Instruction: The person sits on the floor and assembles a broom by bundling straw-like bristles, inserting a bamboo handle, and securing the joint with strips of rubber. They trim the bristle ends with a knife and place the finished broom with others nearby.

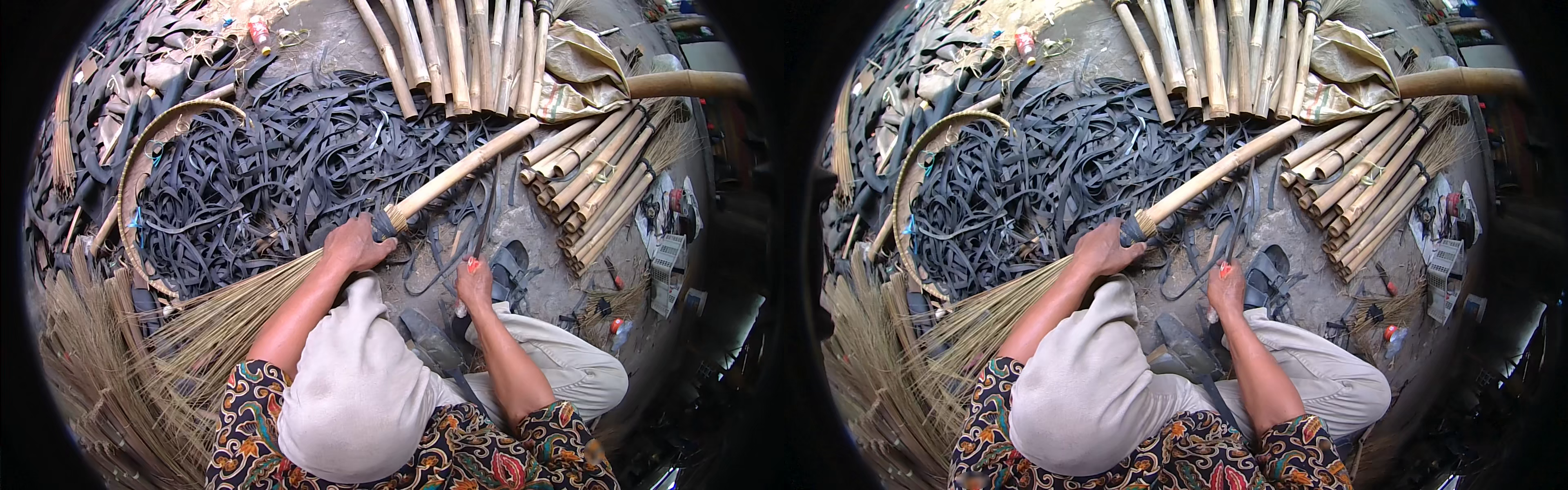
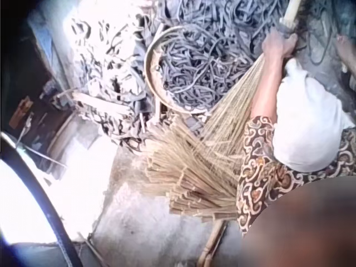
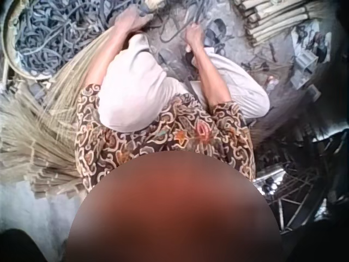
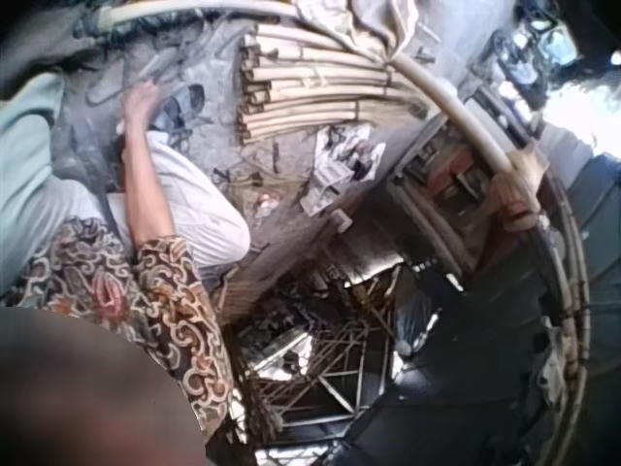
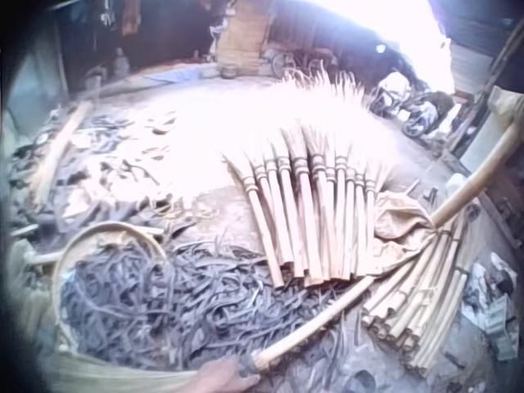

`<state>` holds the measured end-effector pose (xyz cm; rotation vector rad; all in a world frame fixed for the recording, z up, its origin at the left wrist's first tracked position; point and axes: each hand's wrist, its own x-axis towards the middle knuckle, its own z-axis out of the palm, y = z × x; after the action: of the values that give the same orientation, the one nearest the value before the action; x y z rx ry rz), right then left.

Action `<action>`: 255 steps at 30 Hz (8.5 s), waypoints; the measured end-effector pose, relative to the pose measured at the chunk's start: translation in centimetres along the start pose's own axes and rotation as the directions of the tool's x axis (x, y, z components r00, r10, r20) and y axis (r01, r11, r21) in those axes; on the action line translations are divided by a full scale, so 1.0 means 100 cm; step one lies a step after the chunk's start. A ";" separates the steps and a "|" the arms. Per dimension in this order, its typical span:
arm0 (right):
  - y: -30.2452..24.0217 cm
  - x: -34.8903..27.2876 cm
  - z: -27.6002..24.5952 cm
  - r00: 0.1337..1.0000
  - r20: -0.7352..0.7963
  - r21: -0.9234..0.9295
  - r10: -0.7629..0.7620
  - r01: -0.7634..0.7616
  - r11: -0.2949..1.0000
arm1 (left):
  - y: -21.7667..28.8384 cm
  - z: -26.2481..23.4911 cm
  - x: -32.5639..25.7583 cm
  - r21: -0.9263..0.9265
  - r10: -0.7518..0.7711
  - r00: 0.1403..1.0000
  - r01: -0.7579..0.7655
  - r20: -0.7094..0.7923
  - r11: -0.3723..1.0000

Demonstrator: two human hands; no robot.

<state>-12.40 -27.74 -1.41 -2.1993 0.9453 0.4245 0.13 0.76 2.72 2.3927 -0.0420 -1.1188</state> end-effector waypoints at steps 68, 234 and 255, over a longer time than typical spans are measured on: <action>-0.069 0.008 -0.007 0.822 0.455 -0.410 -0.342 0.534 0.740 | -0.008 -0.016 0.027 0.085 -0.044 0.997 0.039 0.062 0.996; -0.081 -0.036 0.006 0.853 0.456 -0.305 -0.254 0.418 0.855 | 0.005 0.003 0.016 0.263 0.025 0.998 -0.008 -0.061 0.965; -0.080 -0.025 0.005 0.811 0.529 -0.293 -0.248 0.449 0.844 | 0.002 0.000 0.021 0.264 0.090 0.992 -0.063 -0.091 0.963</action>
<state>-8.29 -22.20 3.30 -2.3977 0.1651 0.9941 1.54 0.09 1.36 2.6524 -0.2597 -1.0061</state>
